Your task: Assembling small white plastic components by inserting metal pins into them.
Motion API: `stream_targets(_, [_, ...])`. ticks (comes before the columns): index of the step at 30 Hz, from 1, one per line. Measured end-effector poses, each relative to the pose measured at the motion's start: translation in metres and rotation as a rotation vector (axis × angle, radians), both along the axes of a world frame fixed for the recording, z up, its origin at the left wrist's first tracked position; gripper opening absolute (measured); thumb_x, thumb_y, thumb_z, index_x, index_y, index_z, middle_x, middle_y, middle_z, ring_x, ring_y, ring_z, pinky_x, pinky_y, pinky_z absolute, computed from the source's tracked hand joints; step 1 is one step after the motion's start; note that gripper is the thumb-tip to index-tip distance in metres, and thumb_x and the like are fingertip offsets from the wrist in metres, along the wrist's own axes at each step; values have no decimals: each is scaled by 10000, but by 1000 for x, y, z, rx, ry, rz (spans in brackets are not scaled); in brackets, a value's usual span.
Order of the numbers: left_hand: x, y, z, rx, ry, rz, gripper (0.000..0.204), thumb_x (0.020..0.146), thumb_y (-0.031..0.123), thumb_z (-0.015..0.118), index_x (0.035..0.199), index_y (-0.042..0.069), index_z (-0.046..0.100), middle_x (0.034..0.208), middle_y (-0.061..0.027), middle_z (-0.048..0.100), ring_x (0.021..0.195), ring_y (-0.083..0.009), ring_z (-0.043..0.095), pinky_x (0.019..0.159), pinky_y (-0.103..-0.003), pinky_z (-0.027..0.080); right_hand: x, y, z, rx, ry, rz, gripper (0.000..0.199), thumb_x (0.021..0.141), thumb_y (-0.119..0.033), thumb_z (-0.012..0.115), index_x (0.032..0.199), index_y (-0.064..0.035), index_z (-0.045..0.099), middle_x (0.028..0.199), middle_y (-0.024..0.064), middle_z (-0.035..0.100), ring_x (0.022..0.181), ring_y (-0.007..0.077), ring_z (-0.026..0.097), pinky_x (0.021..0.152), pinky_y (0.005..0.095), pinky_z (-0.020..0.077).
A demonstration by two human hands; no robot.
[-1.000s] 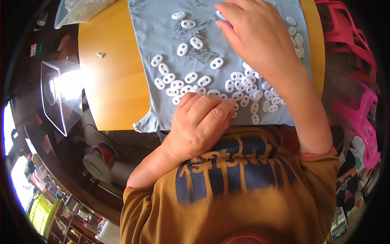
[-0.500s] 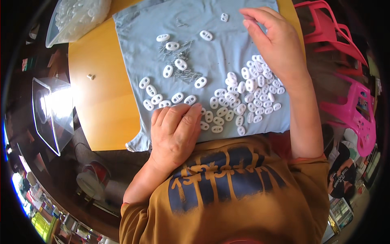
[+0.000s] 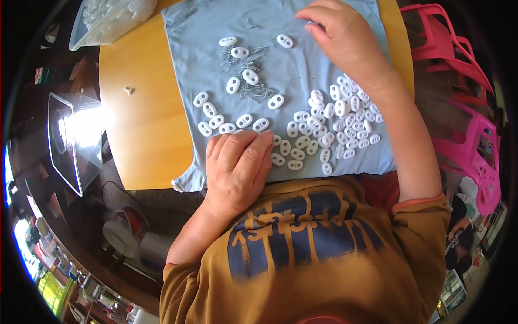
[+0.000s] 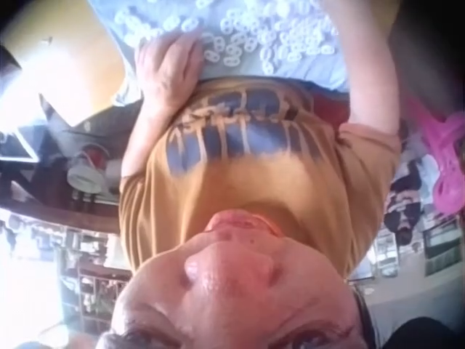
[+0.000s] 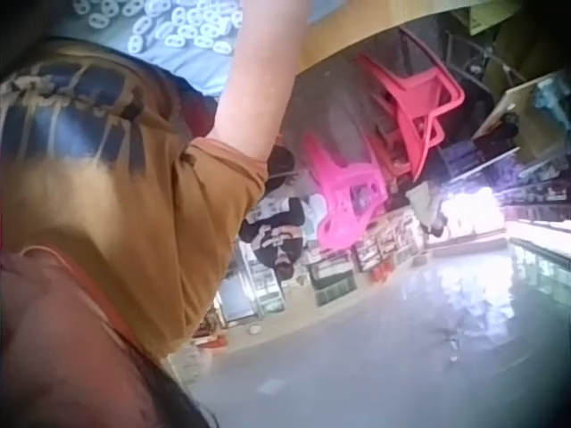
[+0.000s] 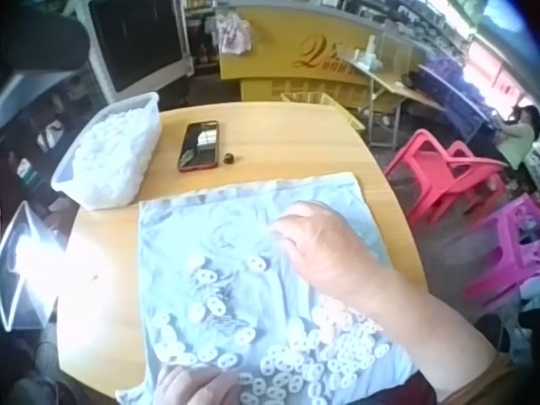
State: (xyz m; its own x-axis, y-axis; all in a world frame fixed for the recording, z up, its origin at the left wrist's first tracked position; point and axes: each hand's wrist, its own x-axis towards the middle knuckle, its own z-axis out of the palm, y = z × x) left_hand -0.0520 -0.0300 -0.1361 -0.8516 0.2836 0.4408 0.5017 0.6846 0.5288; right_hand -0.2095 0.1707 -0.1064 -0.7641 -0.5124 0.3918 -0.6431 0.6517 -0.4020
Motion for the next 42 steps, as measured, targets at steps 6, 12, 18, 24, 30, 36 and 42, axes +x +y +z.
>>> stream_targets(6, [1, -2, 2, 91, 30, 55, 340, 651, -27, 668, 979, 46, 618, 881, -56, 570, 706, -196, 527, 652, -299, 390, 0, 5, -1, 98, 31, -36, 95, 761, -52, 570, 829, -2, 614, 783, 157, 586, 744, 334, 572, 685, 380, 469])
stream_targets(12, [0, -6, 10, 155, 20, 124, 367, 637, -62, 657, 992, 24, 618, 963, -106, 581, 755, -205, 534, 660, -296, 418, 26, -4, 21, -755, -707, -217, 83, 784, -46, 573, 839, 9, 603, 818, 161, 612, 671, 331, 584, 632, 355, 480])
stream_targets(18, [-12, 7, 41, 599, -314, 62, 263, 726, -65, 619, 984, -17, 600, 928, -119, 587, 756, -179, 551, 675, -257, 446, 66, -10, 48, -941, -945, -116, 222, 834, -98, 592, 1026, 15, 594, 889, 96, 648, 774, 100, 572, 691, 218, 433])
stream_targets(24, [-17, 23, 49, 1316, -769, -19, 211, 865, 56, 590, 1064, -5, 556, 952, -44, 599, 823, -70, 542, 719, -207, 452, 94, -34, 45, -1080, -933, -127, 207, 821, -43, 609, 1016, 21, 581, 879, 123, 658, 789, 116, 611, 724, 226, 472])
stream_targets(30, [-6, 15, 34, 1400, -844, 69, 150, 867, 90, 599, 982, 1, 562, 890, -43, 614, 742, -70, 541, 652, -205, 455, 115, -41, 25, -973, -869, -81, 184, 831, 47, 570, 1015, 49, 569, 923, 124, 636, 835, 116, 594, 768, 226, 477])
stream_targets(36, [1, 7, 24, 1380, -762, 127, 132, 885, 102, 573, 971, 12, 528, 902, -49, 606, 735, -77, 531, 686, -209, 445, 119, -50, 13, -776, -711, -31, 167, 824, 37, 585, 992, 39, 592, 872, 57, 621, 811, 92, 562, 736, 214, 453])
stream_targets(42, [-3, -10, 25, 1294, -656, 199, 121, 914, 104, 513, 968, 4, 472, 954, -139, 610, 669, -104, 558, 676, -230, 471, 78, -49, 6, -370, -194, -54, 132, 760, -51, 635, 891, -36, 623, 787, 86, 625, 751, 240, 598, 673, 332, 467])
